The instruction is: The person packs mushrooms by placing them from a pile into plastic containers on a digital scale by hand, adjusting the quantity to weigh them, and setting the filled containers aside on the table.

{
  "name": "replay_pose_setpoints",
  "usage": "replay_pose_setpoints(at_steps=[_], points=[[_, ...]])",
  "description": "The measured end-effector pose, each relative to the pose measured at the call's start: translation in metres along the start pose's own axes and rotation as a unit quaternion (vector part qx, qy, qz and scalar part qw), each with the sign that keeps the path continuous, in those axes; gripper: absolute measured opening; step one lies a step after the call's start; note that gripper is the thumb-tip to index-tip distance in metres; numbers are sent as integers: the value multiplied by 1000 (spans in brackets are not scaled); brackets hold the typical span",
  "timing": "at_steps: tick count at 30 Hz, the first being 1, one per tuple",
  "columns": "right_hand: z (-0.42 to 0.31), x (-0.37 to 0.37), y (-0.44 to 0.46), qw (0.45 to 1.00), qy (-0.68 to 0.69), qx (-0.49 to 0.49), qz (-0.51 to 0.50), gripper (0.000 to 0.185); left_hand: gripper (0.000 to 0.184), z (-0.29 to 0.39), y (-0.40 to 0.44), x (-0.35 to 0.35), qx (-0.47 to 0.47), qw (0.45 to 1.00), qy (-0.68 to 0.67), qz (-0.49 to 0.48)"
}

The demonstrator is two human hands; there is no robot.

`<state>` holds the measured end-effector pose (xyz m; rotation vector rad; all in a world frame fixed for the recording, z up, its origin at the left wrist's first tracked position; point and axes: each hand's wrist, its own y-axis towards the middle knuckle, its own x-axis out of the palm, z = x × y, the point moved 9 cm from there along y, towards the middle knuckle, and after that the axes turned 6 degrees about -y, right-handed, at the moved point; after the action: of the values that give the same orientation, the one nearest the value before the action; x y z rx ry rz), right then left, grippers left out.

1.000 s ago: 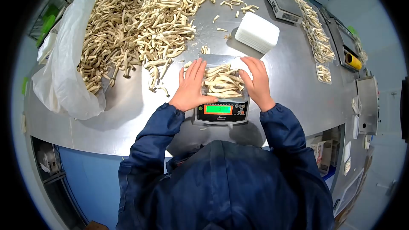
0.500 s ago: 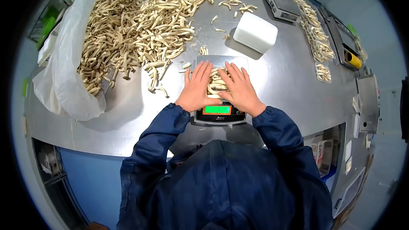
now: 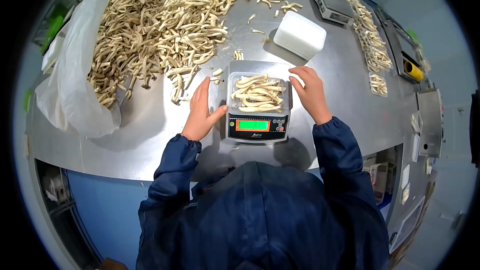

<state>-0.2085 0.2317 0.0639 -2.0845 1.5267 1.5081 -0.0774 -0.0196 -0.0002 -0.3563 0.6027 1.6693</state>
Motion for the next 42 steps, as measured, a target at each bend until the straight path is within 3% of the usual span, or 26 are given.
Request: replay_pose_setpoints(at_steps=[3, 7, 14, 16, 20, 22, 23, 26, 28, 31, 35, 38, 41, 42], points=[[-18, 20, 8, 997, -5, -42, -66, 14, 79, 6, -10, -2, -38, 999, -19, 5], [-45, 41, 14, 984, -31, -118, -129, 8, 60, 23, -15, 0, -6, 999, -5, 35], [-59, 64, 23, 953, -106, -199, -200, 9, 54, 39, -16, -1, 3, 999, -36, 31], [-56, 63, 25, 957, -88, -168, -219, 10, 52, 38, -20, -5, 4, 998, -41, 40], [-37, 47, 34, 965, 103, -27, -238, 8, 48, 38, -22, -10, 4, 996, -61, 57], [-20, 42, 34, 945, 236, 77, -213, 7, 47, 40, -19, -9, 7, 995, -82, 59], [-17, 44, 28, 898, 359, 133, -217, 8, 47, 45, -14, -5, 18, 992, -112, 51], [-30, 52, 20, 815, 521, 167, -194, 10, 46, 71, 16, 13, 23, 976, -217, 25], [-37, 61, 14, 798, 558, 167, -153, 11, 43, 81, 34, 27, -13, 952, -305, 5], [-35, 69, 8, 792, 567, 180, -134, 16, 32, 79, 52, 35, -49, 955, -291, -35], [-27, 49, 12, 816, 529, 184, -139, 31, 15, 74, 66, 19, 26, 992, -119, -24], [-12, 50, 13, 870, 415, 171, -207, 16, 15, 78, 70, 16, 85, 995, 16, -49], [-8, 53, 10, 921, 289, 162, -206, 10, 16, 69, 71, 30, 127, 988, 72, -41], [-13, 46, 13, 955, 219, 93, -178, 11, 16, 70, 71, 33, 138, 985, 94, -45]])
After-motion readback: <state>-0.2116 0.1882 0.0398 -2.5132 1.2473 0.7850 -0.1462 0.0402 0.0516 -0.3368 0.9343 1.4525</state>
